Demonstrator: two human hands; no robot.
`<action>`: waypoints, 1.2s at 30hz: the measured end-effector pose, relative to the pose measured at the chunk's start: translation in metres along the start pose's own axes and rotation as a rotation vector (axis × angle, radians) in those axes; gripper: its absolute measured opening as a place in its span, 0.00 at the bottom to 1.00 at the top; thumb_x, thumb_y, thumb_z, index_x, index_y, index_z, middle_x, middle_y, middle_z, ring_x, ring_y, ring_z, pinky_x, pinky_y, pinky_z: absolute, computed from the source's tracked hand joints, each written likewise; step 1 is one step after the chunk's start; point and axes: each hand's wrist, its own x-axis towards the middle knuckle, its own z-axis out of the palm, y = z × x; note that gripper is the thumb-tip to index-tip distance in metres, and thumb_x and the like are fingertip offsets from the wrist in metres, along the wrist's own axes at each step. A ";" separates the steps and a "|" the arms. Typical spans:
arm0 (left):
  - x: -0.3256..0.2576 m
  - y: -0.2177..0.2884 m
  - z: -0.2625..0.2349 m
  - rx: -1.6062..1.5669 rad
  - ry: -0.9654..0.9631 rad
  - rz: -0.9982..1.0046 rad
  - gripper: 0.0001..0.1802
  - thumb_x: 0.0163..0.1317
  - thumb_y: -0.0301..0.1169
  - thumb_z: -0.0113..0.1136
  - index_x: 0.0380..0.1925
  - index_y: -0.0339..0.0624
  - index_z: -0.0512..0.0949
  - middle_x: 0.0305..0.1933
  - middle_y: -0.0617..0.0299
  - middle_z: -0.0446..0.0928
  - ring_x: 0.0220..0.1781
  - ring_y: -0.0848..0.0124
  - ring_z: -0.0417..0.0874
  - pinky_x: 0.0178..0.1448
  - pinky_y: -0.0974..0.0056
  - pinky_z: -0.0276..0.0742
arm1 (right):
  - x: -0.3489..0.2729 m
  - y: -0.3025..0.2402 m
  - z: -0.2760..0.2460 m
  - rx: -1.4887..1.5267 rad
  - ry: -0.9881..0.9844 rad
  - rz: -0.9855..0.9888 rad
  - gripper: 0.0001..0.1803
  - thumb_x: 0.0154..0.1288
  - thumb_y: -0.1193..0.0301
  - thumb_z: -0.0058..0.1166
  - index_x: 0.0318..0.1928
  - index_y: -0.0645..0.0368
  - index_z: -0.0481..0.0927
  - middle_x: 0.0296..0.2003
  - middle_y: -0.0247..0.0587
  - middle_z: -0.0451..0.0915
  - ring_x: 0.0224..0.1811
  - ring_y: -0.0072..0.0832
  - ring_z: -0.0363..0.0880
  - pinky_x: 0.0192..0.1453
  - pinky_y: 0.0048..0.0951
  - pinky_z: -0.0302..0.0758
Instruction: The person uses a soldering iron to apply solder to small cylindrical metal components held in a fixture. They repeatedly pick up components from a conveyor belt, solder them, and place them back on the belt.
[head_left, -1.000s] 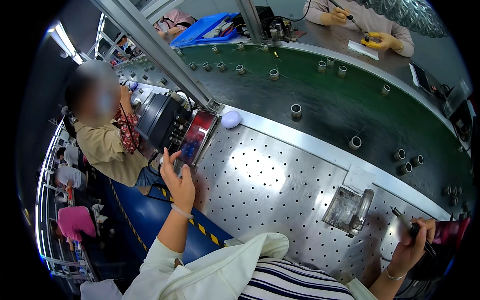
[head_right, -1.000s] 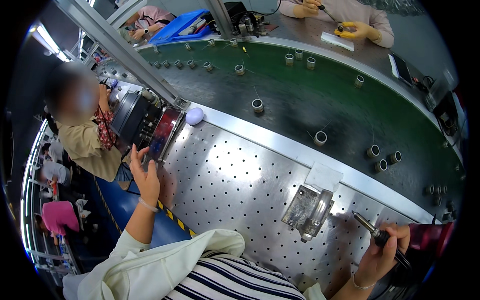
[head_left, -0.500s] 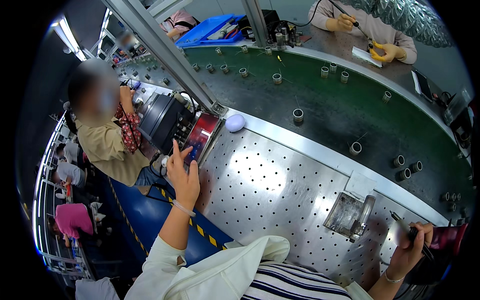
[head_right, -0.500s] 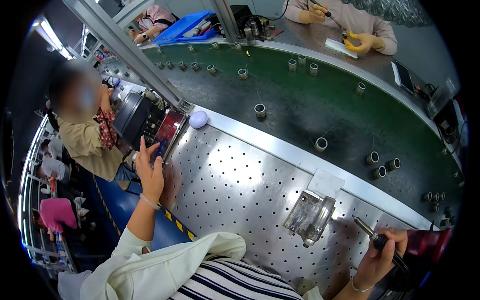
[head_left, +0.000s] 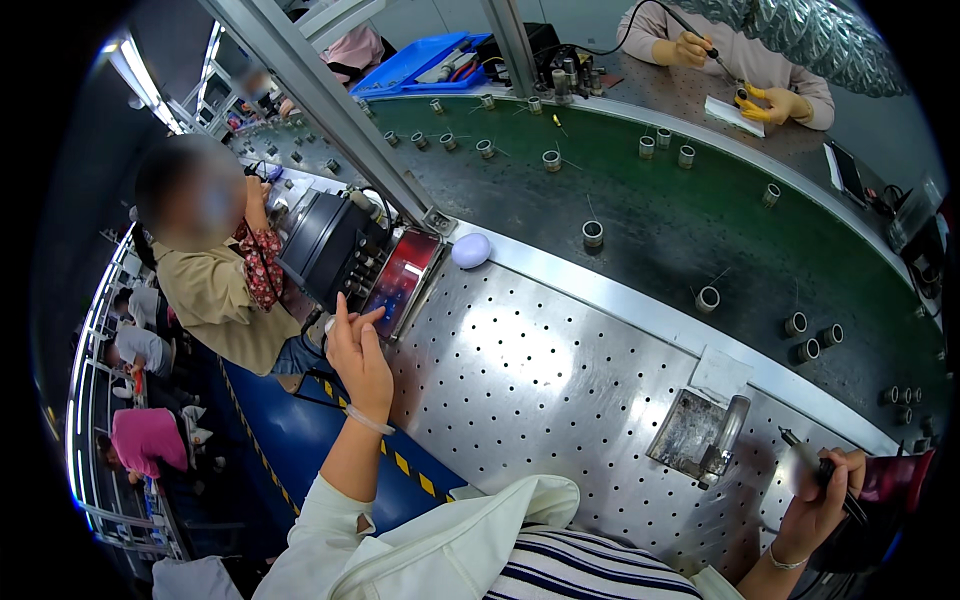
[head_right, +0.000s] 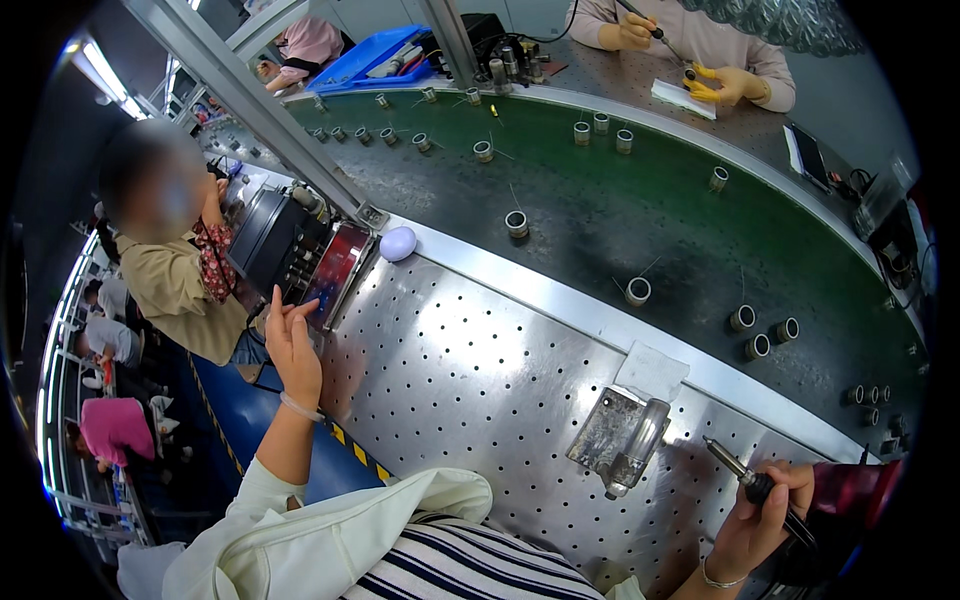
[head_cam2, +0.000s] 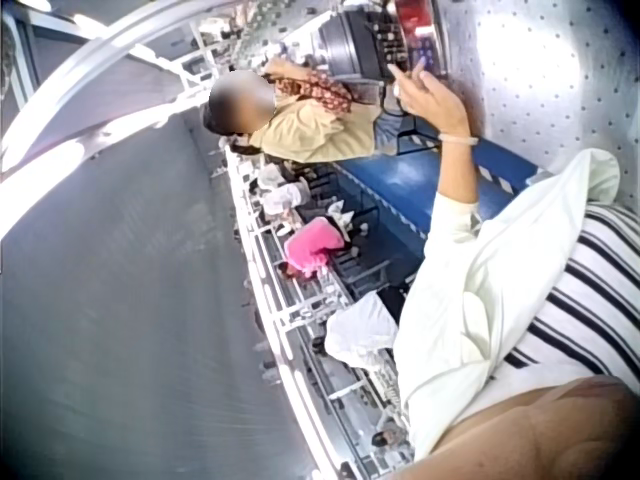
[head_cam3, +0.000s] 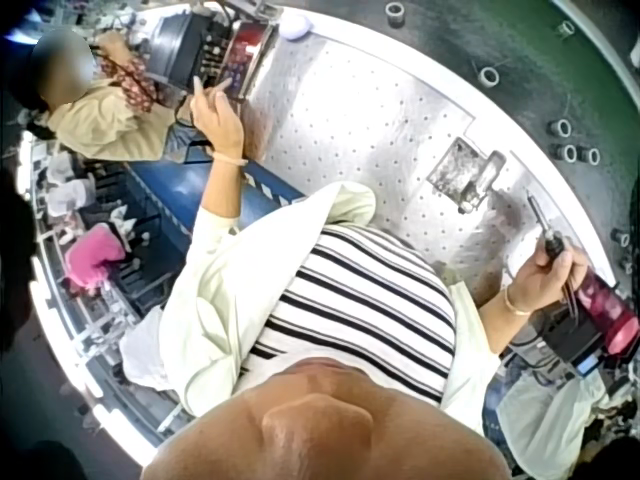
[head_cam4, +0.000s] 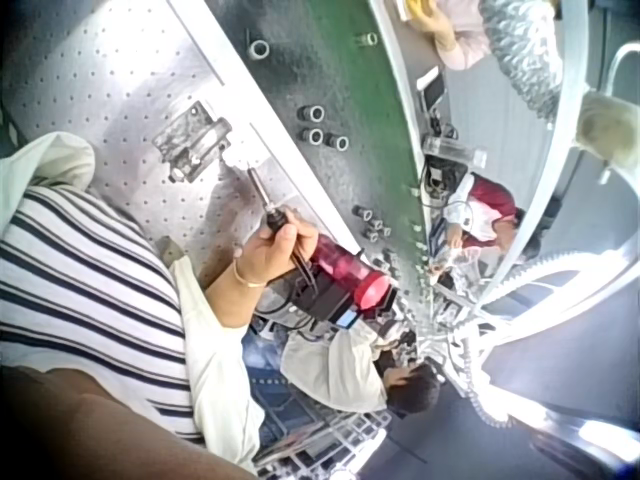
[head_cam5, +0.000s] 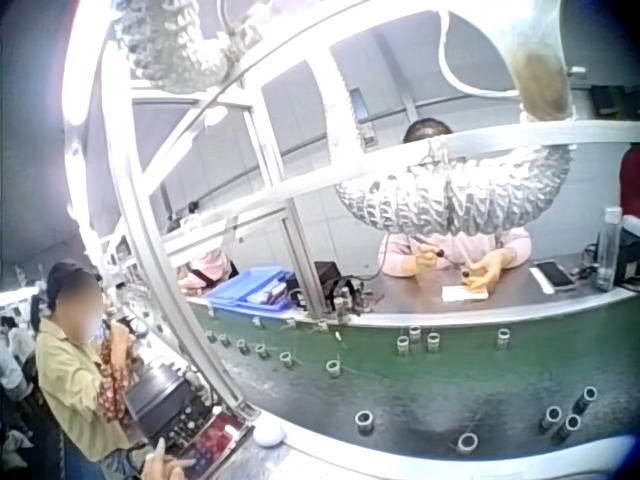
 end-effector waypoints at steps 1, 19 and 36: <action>0.001 0.001 0.000 -0.006 -0.010 0.018 0.28 0.62 0.28 0.44 0.63 0.32 0.60 0.46 0.59 0.81 0.50 0.64 0.69 0.61 0.60 0.56 | 0.000 0.000 0.000 -0.005 -0.002 -0.011 0.11 0.67 0.68 0.49 0.34 0.64 0.68 0.24 0.33 0.64 0.19 0.13 0.56 0.22 0.10 0.54; 0.022 0.021 0.010 0.032 -0.241 0.055 0.34 0.60 0.28 0.42 0.67 0.31 0.50 0.54 0.62 0.77 0.60 0.61 0.62 0.68 0.57 0.46 | -0.001 0.001 -0.004 0.015 -0.008 0.015 0.11 0.66 0.68 0.49 0.34 0.63 0.68 0.26 0.34 0.66 0.19 0.12 0.55 0.22 0.10 0.54; 0.019 -0.002 0.014 -0.367 0.054 -0.103 0.29 0.62 0.24 0.41 0.65 0.32 0.56 0.50 0.56 0.74 0.52 0.70 0.69 0.61 0.65 0.58 | 0.000 0.001 -0.004 0.032 -0.043 0.014 0.11 0.67 0.68 0.49 0.35 0.64 0.69 0.27 0.34 0.66 0.19 0.13 0.55 0.23 0.11 0.55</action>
